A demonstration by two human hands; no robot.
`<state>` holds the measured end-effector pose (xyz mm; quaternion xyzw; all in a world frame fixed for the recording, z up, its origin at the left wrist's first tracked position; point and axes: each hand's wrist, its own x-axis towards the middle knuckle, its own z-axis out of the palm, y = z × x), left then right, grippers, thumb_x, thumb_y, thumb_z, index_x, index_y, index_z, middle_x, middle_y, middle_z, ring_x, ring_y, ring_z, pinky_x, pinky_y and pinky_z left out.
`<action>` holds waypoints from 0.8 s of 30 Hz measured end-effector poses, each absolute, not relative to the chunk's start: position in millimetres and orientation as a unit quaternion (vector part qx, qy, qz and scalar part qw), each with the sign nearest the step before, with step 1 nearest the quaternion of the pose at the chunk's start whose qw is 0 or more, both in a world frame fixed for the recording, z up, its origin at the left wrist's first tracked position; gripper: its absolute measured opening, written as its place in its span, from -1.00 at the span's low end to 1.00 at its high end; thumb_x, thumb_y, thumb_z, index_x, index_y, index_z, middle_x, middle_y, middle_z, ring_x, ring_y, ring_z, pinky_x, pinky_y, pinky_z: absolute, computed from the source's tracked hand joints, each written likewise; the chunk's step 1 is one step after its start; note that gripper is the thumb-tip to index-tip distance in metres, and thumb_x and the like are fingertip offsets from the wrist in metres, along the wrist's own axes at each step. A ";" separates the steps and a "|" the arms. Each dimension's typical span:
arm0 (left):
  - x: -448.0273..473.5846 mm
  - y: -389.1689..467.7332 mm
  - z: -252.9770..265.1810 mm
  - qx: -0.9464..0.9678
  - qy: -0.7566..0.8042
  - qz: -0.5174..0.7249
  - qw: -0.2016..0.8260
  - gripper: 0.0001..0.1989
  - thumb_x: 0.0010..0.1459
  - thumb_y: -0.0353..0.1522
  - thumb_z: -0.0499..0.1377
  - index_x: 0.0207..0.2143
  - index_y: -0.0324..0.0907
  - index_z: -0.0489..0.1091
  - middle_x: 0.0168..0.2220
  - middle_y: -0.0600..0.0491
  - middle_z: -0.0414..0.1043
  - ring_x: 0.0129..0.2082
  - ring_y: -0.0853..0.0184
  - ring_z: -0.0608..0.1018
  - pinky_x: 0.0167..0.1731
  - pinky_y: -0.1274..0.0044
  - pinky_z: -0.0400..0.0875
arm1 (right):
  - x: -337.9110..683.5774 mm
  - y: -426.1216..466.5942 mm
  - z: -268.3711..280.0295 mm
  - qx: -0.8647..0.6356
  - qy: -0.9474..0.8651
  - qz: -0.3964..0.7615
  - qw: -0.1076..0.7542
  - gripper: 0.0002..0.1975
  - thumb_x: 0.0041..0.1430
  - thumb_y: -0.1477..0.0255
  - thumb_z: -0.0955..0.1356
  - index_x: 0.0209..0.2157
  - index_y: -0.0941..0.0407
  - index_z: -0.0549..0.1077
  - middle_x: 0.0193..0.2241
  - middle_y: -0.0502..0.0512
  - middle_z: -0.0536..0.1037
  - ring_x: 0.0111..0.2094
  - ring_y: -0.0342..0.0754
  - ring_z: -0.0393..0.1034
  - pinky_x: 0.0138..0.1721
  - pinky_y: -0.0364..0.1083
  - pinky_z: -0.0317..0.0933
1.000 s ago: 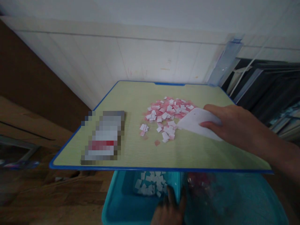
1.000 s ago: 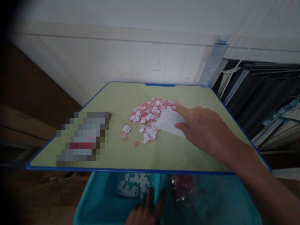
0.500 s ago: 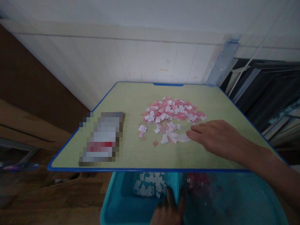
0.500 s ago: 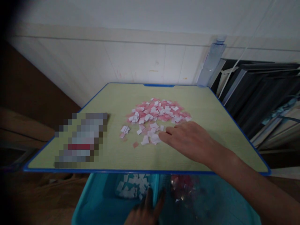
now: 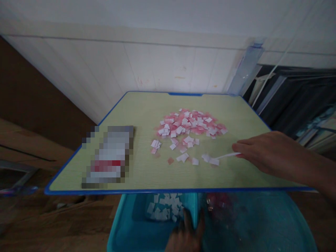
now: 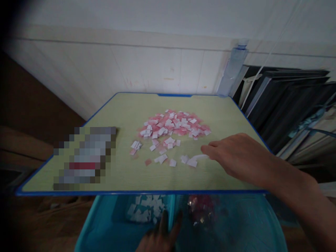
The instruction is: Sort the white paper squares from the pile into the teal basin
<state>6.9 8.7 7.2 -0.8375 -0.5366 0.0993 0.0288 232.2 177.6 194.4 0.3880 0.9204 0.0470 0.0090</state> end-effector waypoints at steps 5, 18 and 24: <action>6.2 8.5 5.6 -0.836 -0.539 0.101 0.024 -0.28 0.05 -0.59 0.09 0.21 0.16 0.12 -0.06 -0.22 0.49 -0.54 0.38 0.54 -0.47 0.56 0.48 | 235.2 174.6 206.5 0.401 0.906 0.124 0.057 -0.75 0.22 0.55 0.20 -0.28 0.05 0.47 -0.39 0.09 0.60 -0.45 0.04 0.47 -0.49 -0.05 0.08; 4.4 9.1 7.4 -0.835 -0.543 0.088 0.007 -0.32 0.08 -0.54 0.13 0.21 0.14 0.13 -0.03 -0.27 0.47 -0.50 0.33 0.56 -0.48 0.53 0.49 | 255.5 173.5 195.6 0.456 0.881 0.121 0.041 -0.79 0.19 0.44 0.22 -0.24 0.04 0.47 -0.41 0.11 0.60 -0.46 0.10 0.46 -0.55 -0.06 0.02; 4.2 8.8 5.4 -0.834 -0.543 0.095 0.007 -0.31 0.08 -0.53 0.13 0.22 0.15 0.10 -0.01 -0.27 0.45 -0.51 0.35 0.56 -0.48 0.54 0.49 | 265.4 171.9 209.8 0.477 0.868 0.106 0.093 -0.72 0.18 0.51 0.21 -0.16 0.07 0.49 -0.43 0.18 0.58 -0.49 0.08 0.45 -0.49 -0.03 0.11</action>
